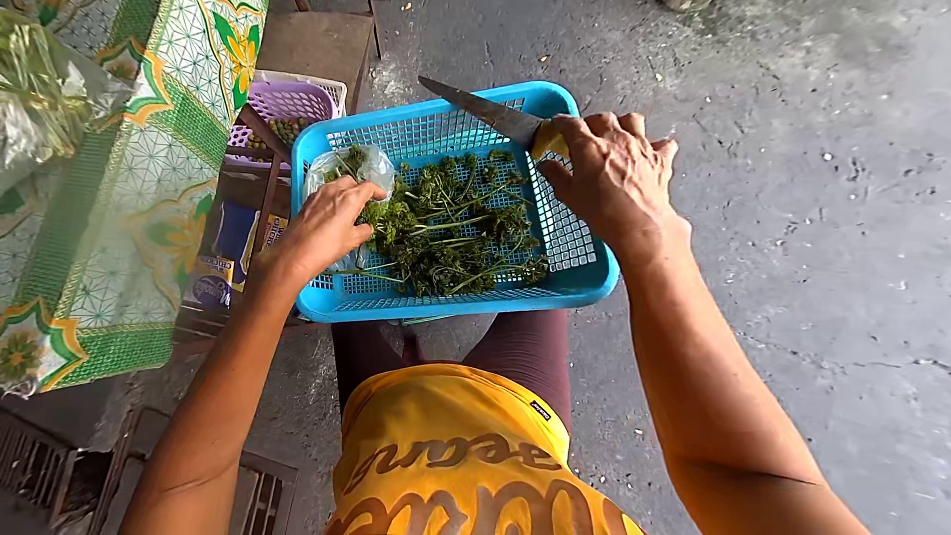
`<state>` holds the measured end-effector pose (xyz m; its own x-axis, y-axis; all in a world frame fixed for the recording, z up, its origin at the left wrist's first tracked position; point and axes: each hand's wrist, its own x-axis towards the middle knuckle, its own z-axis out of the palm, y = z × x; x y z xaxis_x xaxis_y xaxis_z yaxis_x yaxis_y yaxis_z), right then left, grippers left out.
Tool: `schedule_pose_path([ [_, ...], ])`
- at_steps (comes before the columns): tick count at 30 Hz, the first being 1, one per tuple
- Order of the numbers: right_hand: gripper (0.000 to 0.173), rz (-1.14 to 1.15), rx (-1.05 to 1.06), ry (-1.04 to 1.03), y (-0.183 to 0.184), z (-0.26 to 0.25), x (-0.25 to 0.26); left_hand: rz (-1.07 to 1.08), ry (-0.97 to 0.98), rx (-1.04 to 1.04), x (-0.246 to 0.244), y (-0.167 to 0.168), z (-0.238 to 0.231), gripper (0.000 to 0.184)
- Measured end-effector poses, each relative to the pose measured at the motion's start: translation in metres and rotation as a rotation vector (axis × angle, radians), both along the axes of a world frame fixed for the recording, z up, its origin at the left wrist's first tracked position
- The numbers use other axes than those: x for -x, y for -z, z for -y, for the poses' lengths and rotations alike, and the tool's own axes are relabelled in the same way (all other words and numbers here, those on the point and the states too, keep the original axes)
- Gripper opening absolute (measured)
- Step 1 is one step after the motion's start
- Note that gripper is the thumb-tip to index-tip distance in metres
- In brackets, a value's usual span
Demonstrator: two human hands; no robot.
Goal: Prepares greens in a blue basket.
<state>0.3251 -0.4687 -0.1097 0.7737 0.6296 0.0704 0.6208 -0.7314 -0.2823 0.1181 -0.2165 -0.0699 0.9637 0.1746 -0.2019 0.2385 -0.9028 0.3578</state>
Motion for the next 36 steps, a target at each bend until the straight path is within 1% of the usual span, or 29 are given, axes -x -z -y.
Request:
schedule_pose_path([
  [3,0.043,0.008,-0.004,-0.002,0.007,-0.003,-0.006,-0.073,-0.002,-0.102,0.002,0.02,-0.01,0.042],
  [6,0.042,-0.004,-0.019,-0.01,0.007,-0.002,-0.011,-0.124,-0.021,-0.167,0.004,0.025,-0.01,0.056],
  [9,0.038,-0.057,-0.067,0.019,-0.01,0.004,-0.006,-0.122,-0.04,-0.157,0.005,0.031,-0.008,0.067],
  [11,0.039,-0.173,-0.21,-0.006,-0.023,0.017,0.003,-0.103,-0.045,-0.143,0.005,0.038,-0.008,0.065],
  [13,0.045,-0.373,-0.405,-0.03,-0.033,0.036,0.023,-0.088,-0.062,-0.127,0.006,0.043,-0.008,0.061],
  [14,0.048,-0.525,-0.535,-0.055,-0.035,0.046,0.038,-0.076,-0.07,-0.113,0.007,0.044,-0.009,0.058],
  [15,0.055,-0.71,-0.686,-0.089,-0.036,0.054,0.052,-0.061,-0.077,-0.091,0.007,0.045,-0.01,0.056],
  [16,0.062,-0.864,-0.766,-0.114,-0.038,0.059,0.064,-0.044,-0.086,-0.05,0.007,0.045,-0.011,0.054],
  [17,0.063,-0.97,-0.805,-0.115,-0.038,0.062,0.075,-0.017,-0.096,0.014,0.007,0.044,-0.014,0.053],
  [20,0.059,-1.151,-0.865,-0.107,-0.025,0.069,0.102,0.05,-0.164,0.295,0.006,0.026,-0.015,0.054],
  [23,0.06,-1.288,-0.922,-0.137,-0.001,0.073,0.122,0.055,-0.192,0.508,0.011,0.002,-0.013,0.047],
  [26,0.064,-1.349,-0.93,-0.128,0.015,0.072,0.137,0.077,-0.159,0.68,0.023,-0.006,-0.005,0.051],
  [29,0.068,-1.365,-0.935,-0.139,0.022,0.07,0.145,0.153,-0.18,0.752,0.036,0.003,0.007,0.052],
  [33,0.072,-1.366,-0.925,-0.157,0.025,0.066,0.147,0.28,-0.219,0.705,0.044,0.022,0.022,0.048],
  [36,0.068,-1.374,-0.95,-0.137,0.024,0.062,0.149,0.271,-0.221,0.598,0.045,0.029,0.028,0.049],
])
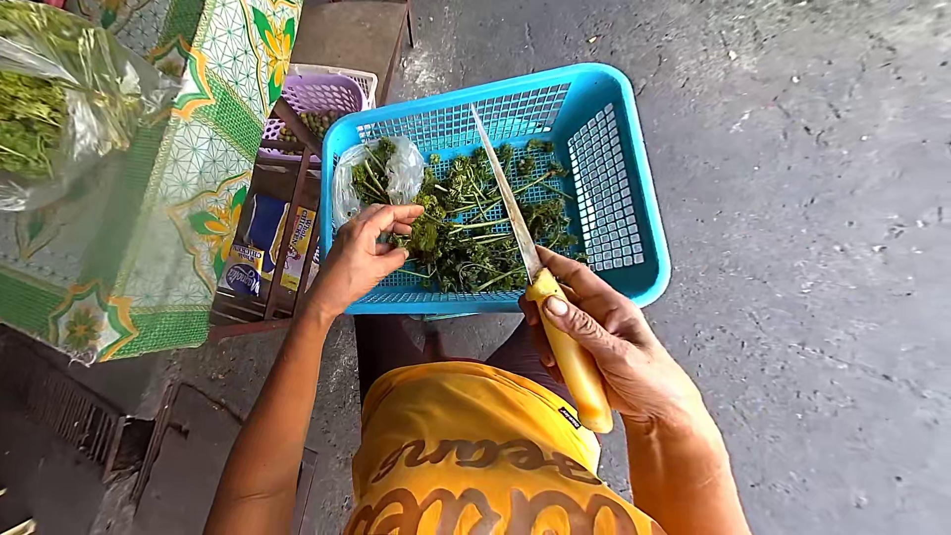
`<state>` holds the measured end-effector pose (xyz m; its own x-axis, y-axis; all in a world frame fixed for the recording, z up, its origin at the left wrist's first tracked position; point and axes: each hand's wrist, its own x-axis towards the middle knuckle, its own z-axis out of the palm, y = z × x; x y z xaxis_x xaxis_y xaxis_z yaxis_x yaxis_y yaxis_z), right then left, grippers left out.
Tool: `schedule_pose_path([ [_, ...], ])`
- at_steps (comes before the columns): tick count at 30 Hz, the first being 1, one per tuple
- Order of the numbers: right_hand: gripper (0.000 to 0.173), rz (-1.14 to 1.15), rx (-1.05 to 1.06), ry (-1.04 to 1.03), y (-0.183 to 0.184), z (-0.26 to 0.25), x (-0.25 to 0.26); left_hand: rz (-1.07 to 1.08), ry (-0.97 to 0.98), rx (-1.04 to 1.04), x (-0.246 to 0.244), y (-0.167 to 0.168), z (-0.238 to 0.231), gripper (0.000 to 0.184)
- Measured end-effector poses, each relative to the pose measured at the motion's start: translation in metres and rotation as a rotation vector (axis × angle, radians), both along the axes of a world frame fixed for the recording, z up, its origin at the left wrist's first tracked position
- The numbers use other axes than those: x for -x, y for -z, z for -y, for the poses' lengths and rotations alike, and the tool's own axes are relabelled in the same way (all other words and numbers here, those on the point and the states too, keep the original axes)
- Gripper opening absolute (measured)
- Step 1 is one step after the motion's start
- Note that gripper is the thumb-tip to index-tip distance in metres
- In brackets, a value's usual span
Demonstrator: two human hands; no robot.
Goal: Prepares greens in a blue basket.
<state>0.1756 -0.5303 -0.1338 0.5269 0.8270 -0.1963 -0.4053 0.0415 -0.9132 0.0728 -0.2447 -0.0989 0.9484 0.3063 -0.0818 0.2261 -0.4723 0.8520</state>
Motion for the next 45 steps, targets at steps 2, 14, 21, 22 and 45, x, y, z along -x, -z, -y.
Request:
schedule_pose_path([
  [2,0.067,-0.001,-0.001,0.017,0.0,-0.001,0.002,-0.036,0.022,-0.073,0.001,0.006,-0.001,0.053],
  [14,0.066,0.019,0.032,0.06,0.001,0.003,0.001,-0.231,-0.021,-0.421,-0.007,0.029,-0.008,0.051],
  [21,0.065,-0.038,-0.009,0.012,0.003,0.003,0.003,-0.253,-0.099,-0.282,-0.004,0.015,-0.017,0.023],
  [22,0.062,-0.078,-0.026,0.002,0.004,0.003,0.004,-0.244,-0.119,-0.182,-0.004,0.012,-0.022,0.024],
  [45,0.041,-0.417,-0.171,-0.084,-0.004,-0.039,0.033,0.138,0.113,-0.238,0.003,-0.075,0.008,0.028],
])
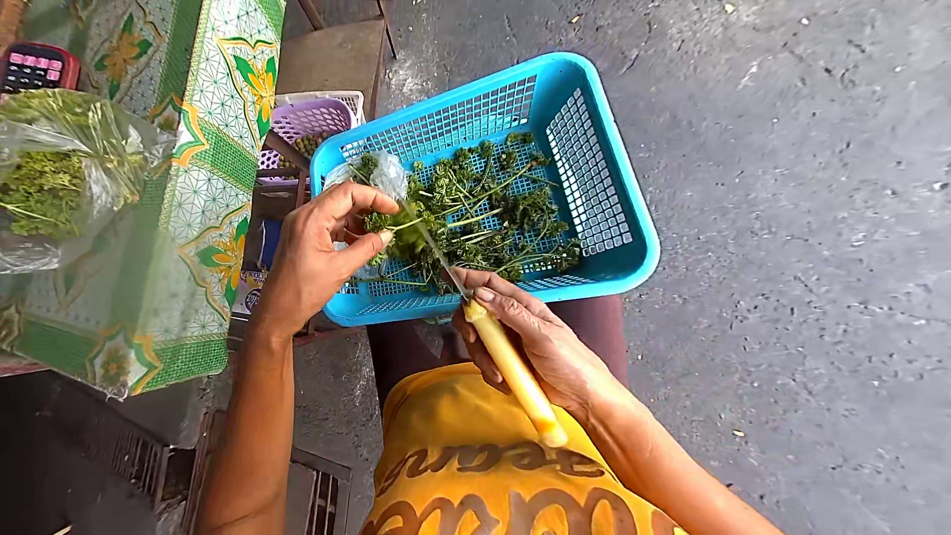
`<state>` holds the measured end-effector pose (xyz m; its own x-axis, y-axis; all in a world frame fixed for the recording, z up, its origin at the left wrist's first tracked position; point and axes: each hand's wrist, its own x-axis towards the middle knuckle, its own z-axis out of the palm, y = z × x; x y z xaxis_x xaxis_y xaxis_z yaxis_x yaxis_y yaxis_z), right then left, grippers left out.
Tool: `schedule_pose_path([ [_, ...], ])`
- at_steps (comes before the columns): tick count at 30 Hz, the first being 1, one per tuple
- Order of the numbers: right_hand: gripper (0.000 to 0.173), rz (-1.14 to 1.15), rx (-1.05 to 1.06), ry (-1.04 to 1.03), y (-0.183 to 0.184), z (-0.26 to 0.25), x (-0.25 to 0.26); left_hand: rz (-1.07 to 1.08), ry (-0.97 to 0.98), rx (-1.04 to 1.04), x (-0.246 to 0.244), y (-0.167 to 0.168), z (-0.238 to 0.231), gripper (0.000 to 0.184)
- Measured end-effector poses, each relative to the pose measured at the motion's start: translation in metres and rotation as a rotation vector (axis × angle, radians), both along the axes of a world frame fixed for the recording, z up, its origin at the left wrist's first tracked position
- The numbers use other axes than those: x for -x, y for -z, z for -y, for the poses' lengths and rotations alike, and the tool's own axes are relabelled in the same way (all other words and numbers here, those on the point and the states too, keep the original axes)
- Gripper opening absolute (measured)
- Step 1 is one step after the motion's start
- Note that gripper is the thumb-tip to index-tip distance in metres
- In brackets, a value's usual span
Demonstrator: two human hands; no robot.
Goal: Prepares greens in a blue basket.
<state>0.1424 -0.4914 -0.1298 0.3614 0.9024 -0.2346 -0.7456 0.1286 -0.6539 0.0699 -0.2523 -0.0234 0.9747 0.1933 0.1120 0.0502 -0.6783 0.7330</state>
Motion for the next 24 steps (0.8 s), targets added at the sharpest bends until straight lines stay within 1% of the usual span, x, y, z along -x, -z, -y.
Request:
schedule_pose_path([
  [1,0.042,-0.007,-0.031,0.057,0.001,-0.004,0.001,0.054,0.008,0.006,0.007,-0.001,0.008,0.028],
  [3,0.042,-0.014,-0.086,0.124,0.0,-0.012,-0.003,0.126,0.021,0.084,0.01,0.001,0.017,0.031],
  [6,0.036,0.021,-0.017,0.099,-0.009,-0.016,-0.017,0.169,0.003,0.229,0.005,0.009,0.024,0.033],
  [8,0.035,0.042,0.044,0.062,-0.013,-0.017,-0.02,0.175,-0.027,0.381,0.001,0.014,0.027,0.03],
  [11,0.035,0.081,0.062,0.052,-0.015,-0.017,-0.02,0.175,-0.074,0.661,-0.003,0.021,0.034,0.031],
  [13,0.037,0.159,0.085,0.094,-0.017,-0.019,-0.019,0.157,-0.067,0.744,-0.003,0.026,0.037,0.037],
  [15,0.043,0.27,0.136,0.145,-0.019,-0.022,-0.019,0.126,-0.045,0.72,-0.003,0.029,0.041,0.042],
  [17,0.052,0.374,0.159,0.189,-0.021,-0.025,-0.019,0.091,-0.022,0.653,-0.002,0.031,0.044,0.045],
  [19,0.059,0.46,0.17,0.209,-0.023,-0.026,-0.021,0.054,0.002,0.616,-0.001,0.033,0.044,0.04],
  [22,0.059,0.528,0.172,0.214,-0.024,-0.026,-0.024,0.013,0.021,0.59,0.001,0.035,0.044,0.031],
  [24,0.058,0.57,0.175,0.216,-0.025,-0.027,-0.024,-0.003,0.026,0.499,0.002,0.035,0.042,0.024],
])
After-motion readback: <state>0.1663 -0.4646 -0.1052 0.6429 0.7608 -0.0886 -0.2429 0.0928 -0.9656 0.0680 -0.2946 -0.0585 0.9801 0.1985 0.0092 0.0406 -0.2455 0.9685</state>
